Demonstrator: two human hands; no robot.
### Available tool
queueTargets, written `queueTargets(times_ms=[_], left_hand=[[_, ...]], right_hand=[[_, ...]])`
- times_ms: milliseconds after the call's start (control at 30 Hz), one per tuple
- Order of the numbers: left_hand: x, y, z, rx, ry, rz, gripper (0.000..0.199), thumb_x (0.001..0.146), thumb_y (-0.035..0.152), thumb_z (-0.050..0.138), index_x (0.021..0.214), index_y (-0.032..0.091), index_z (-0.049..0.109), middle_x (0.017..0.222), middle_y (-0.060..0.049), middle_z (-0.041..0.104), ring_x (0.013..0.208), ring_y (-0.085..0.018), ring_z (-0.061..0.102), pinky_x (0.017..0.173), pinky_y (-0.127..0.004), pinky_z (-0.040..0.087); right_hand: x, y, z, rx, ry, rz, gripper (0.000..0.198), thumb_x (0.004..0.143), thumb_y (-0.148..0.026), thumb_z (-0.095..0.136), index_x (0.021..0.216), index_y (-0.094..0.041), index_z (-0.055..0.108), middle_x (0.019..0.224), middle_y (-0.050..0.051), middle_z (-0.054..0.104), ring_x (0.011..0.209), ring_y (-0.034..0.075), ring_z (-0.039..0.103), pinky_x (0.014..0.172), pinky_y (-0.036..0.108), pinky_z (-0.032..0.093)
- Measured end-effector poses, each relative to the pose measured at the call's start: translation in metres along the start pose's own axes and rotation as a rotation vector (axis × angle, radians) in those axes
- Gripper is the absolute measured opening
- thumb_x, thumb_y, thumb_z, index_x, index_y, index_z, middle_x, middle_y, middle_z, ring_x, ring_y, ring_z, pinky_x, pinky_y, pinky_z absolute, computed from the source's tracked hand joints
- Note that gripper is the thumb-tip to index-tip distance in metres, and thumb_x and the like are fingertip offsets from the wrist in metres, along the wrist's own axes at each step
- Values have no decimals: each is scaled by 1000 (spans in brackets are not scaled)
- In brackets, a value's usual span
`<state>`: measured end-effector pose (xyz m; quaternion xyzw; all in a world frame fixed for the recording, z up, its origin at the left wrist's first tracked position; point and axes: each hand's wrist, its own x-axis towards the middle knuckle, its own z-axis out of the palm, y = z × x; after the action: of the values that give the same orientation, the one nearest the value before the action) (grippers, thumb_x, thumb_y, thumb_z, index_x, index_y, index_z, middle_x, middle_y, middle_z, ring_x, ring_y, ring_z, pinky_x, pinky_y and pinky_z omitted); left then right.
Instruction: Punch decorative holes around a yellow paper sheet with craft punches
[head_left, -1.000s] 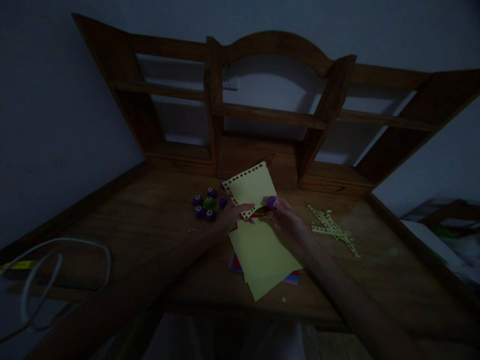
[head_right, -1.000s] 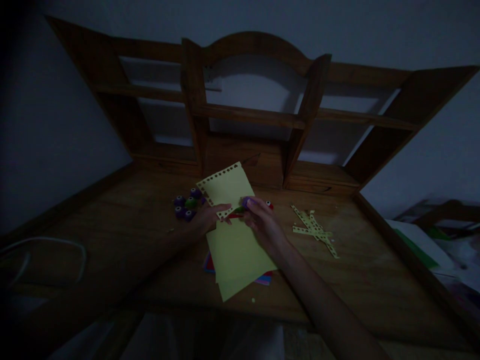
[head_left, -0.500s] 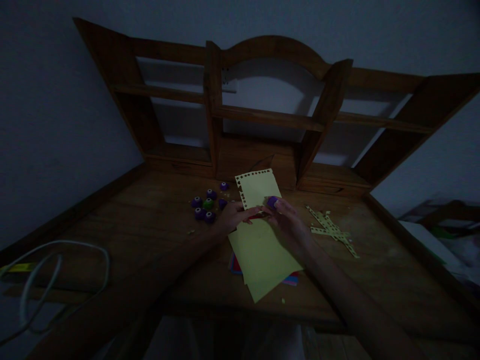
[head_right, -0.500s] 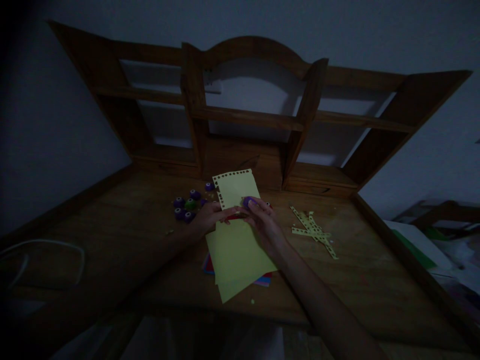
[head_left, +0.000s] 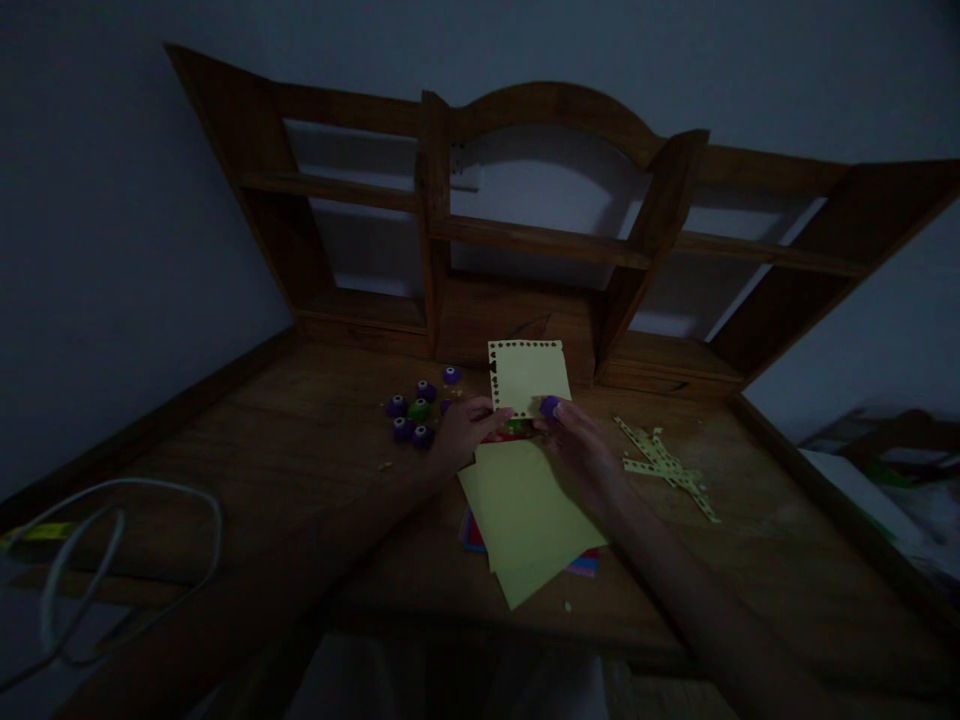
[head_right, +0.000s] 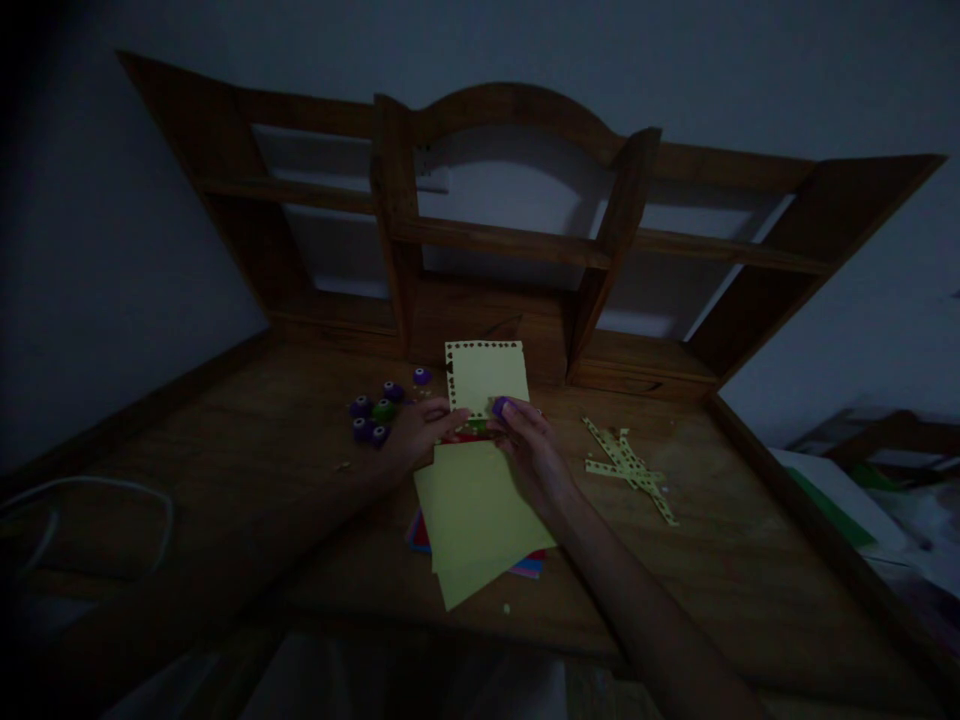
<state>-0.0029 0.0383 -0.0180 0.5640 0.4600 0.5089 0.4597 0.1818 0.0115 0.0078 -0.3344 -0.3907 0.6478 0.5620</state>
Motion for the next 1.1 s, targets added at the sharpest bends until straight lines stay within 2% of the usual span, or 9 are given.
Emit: queueTargets(times_ms=[67,200,433,567,700,900,1000,1100], left_hand=[[2,-2,-1,25,31,26,32,68,47,71,74,16,68,73,-3,68,59,-16,61,55,-24,46],[5,-7,-1,-12,61,25,34,69,49,70,76,16,68,70,-3,66,61,-15,60,56,-24,49],[2,0,1,-144,-10,-28,37,73,50,66,77,14,64,71,-3,64,68,-17,63,63,-29,55],[2,1,2,-238,-76,-69,37,76,46,66,92,13,63,84,-7,69,66,-17,67,62,-29,56],[2,-1,3,-272,-115,-93,42,76,44,67,104,13,62,77,-8,71,60,-18,67,57,-27,56],[1,6,4,-396,108,92,35,76,42,67,99,16,64,95,-6,71,67,-17,68,58,-26,56],[2,8,2,-425,163,53,37,73,42,70,99,16,64,93,-6,70,64,-16,67,55,-26,55],[2,9,-2,-393,170,-5,37,72,42,71,95,13,63,78,-5,69,58,-14,65,55,-26,55]], right_hand=[[0,0,0,-24,-3,-8,21,73,-35,73,93,-27,69,96,1,69,80,16,63,65,27,46],[0,1,0,-69,-9,-56,21,74,-33,73,93,-25,70,91,2,69,78,15,61,61,26,44],[2,2,-1,-234,26,-96,25,71,-37,75,92,-24,70,90,3,69,77,17,61,60,27,42],[0,2,4,-298,24,-76,29,69,-39,76,93,-24,70,90,3,69,77,18,61,59,28,42],[-4,2,11,-318,29,-49,28,66,-38,77,89,-23,71,83,3,69,72,17,61,58,27,42],[-4,2,9,-225,65,-100,21,73,-38,72,90,-24,69,87,1,67,70,14,57,53,24,38],[0,2,3,-167,117,-112,20,76,-39,70,88,-23,69,81,1,65,67,12,54,51,22,36],[3,3,-2,-90,153,-76,20,75,-40,71,84,-22,68,76,0,63,64,11,52,49,21,35]])
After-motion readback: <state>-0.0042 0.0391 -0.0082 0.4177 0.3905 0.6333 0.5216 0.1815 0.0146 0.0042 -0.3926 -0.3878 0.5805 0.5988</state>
